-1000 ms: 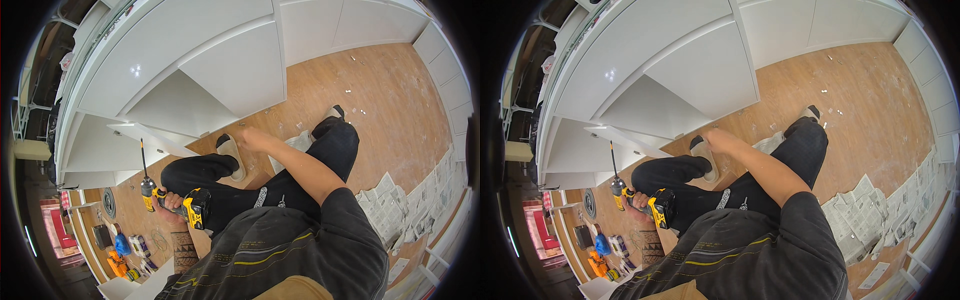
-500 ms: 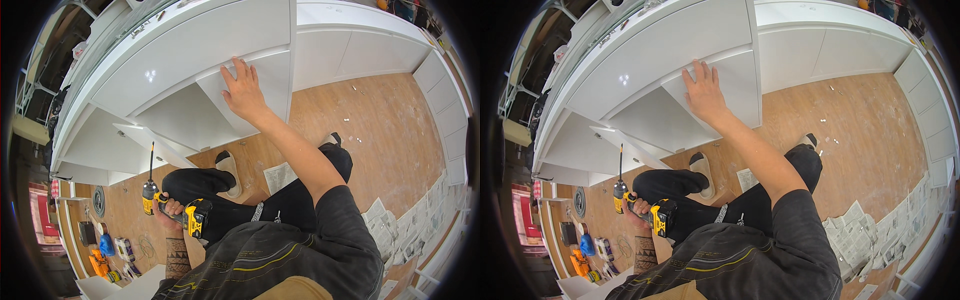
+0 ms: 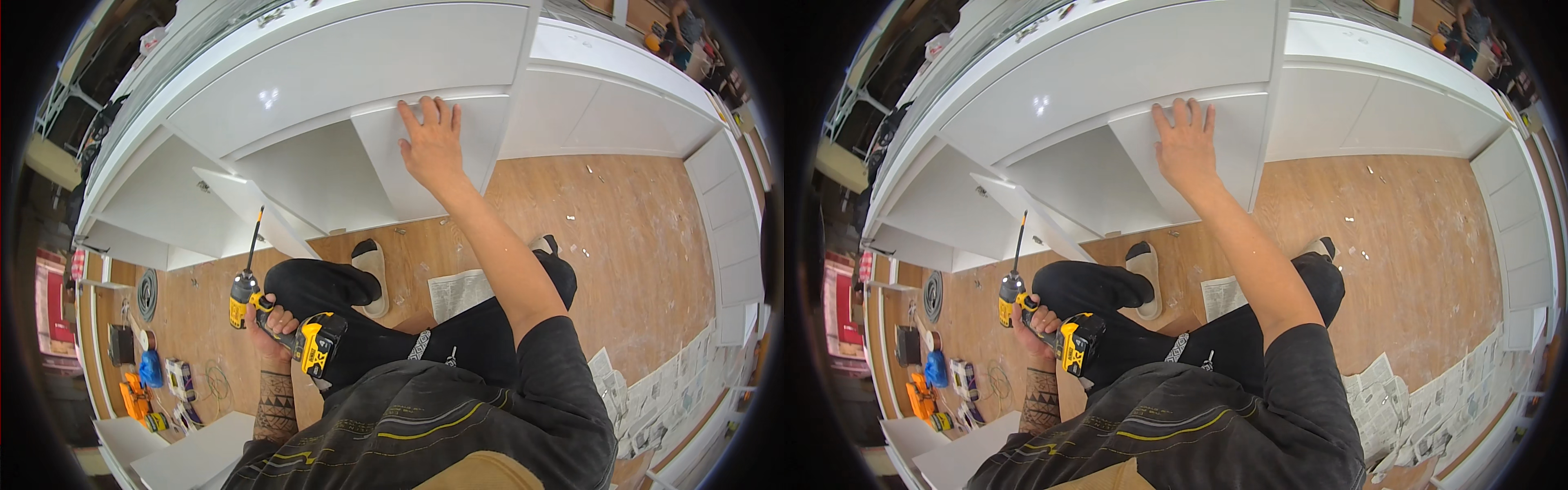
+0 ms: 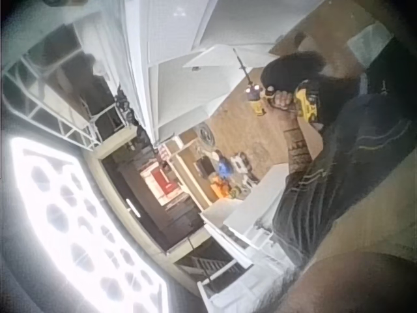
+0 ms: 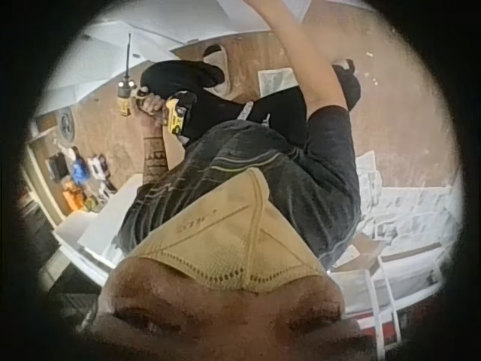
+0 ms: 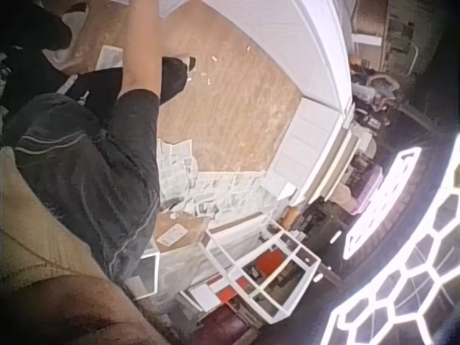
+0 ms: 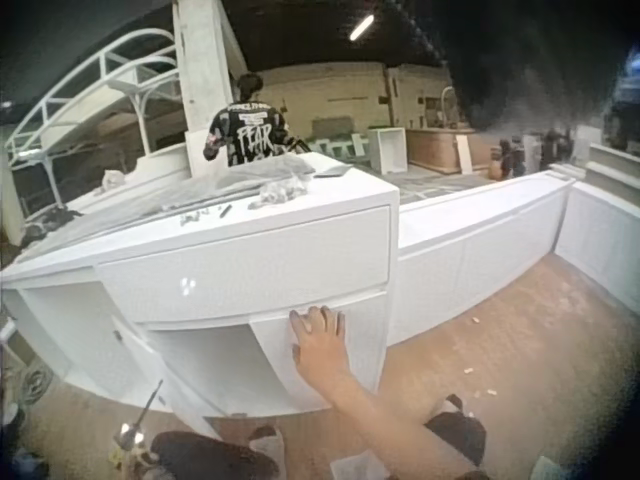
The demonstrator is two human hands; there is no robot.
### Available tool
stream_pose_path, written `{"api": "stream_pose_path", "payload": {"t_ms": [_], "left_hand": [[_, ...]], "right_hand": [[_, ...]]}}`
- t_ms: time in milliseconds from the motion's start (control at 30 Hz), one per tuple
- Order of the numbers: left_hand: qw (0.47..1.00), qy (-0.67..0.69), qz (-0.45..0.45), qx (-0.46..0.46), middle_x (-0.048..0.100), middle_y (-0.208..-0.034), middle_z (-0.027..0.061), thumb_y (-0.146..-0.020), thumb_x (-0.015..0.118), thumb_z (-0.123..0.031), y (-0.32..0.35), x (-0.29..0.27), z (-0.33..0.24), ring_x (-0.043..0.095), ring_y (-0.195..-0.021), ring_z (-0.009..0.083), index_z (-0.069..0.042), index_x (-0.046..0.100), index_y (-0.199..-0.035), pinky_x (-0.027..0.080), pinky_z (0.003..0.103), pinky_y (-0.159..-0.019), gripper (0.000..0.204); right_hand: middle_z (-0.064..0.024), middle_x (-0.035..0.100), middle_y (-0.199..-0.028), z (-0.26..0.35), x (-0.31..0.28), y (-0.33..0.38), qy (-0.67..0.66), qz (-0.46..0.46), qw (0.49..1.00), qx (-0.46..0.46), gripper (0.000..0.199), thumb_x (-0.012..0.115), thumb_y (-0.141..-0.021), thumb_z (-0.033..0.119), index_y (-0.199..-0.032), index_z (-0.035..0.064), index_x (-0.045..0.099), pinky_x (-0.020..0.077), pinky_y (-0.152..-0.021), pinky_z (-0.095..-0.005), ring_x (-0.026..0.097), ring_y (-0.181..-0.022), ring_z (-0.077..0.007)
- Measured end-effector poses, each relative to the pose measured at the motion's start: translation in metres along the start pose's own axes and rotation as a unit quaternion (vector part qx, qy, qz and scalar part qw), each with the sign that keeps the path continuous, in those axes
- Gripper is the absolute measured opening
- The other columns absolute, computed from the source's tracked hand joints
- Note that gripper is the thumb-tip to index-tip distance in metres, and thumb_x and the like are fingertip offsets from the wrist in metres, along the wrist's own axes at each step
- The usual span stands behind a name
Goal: The person is using a power drill to install and adjust hinges on a white cabinet door.
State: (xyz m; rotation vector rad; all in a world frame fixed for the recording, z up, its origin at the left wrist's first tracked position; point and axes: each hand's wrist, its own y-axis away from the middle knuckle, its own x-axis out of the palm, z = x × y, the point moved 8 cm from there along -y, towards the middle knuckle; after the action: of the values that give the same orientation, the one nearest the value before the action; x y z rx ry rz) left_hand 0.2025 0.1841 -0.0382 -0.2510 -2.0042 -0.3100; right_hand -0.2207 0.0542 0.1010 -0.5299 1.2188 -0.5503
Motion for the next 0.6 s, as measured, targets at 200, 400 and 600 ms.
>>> {"api": "stream_pose_path", "payload": {"t_ms": [200, 400, 600], "left_hand": [[1.000, 0.001, -0.019, -0.010, 0.049, -0.065, -0.0022, -0.106, 0.049, -0.054, -0.001, -0.001, 0.005, 0.046, -0.056, 0.0099, -0.003, 0.063, -0.122, 0.044, 0.029, -0.057, 0.055], [1.000, -0.011, -0.026, 0.000, 0.045, -0.063, -0.0046, -0.107, 0.051, -0.052, 0.001, 0.003, 0.005, 0.045, -0.055, 0.0073, -0.004, 0.061, -0.120, 0.045, 0.027, -0.056, 0.051], [1.000, 0.007, -0.016, -0.013, 0.048, -0.064, -0.0028, -0.106, 0.050, -0.054, 0.001, -0.001, 0.005, 0.045, -0.056, 0.0098, -0.003, 0.063, -0.122, 0.043, 0.029, -0.057, 0.056]], "right_hand": [[-0.0193, 0.043, -0.146, -0.009, 0.008, -0.001, -0.013, -0.009, 1.000, 0.006, 0.064, 0.071, -0.084, 0.005, -0.146, 0.0126, 0.054, 0.0274, -0.121, -0.0672, 0.035, -0.147, -0.0440], [-0.0190, 0.037, -0.155, -0.006, 0.015, 0.008, 0.017, 0.000, 1.000, -0.015, 0.077, 0.071, -0.085, 0.006, -0.156, 0.0156, 0.044, 0.0255, -0.122, -0.0676, 0.031, -0.150, -0.0418], [-0.0179, 0.036, -0.155, -0.005, 0.009, 0.004, 0.052, 0.030, 0.998, -0.015, 0.083, 0.075, -0.086, 0.011, -0.160, 0.0185, 0.039, 0.0262, -0.121, -0.0680, 0.031, -0.150, -0.0409]]}}
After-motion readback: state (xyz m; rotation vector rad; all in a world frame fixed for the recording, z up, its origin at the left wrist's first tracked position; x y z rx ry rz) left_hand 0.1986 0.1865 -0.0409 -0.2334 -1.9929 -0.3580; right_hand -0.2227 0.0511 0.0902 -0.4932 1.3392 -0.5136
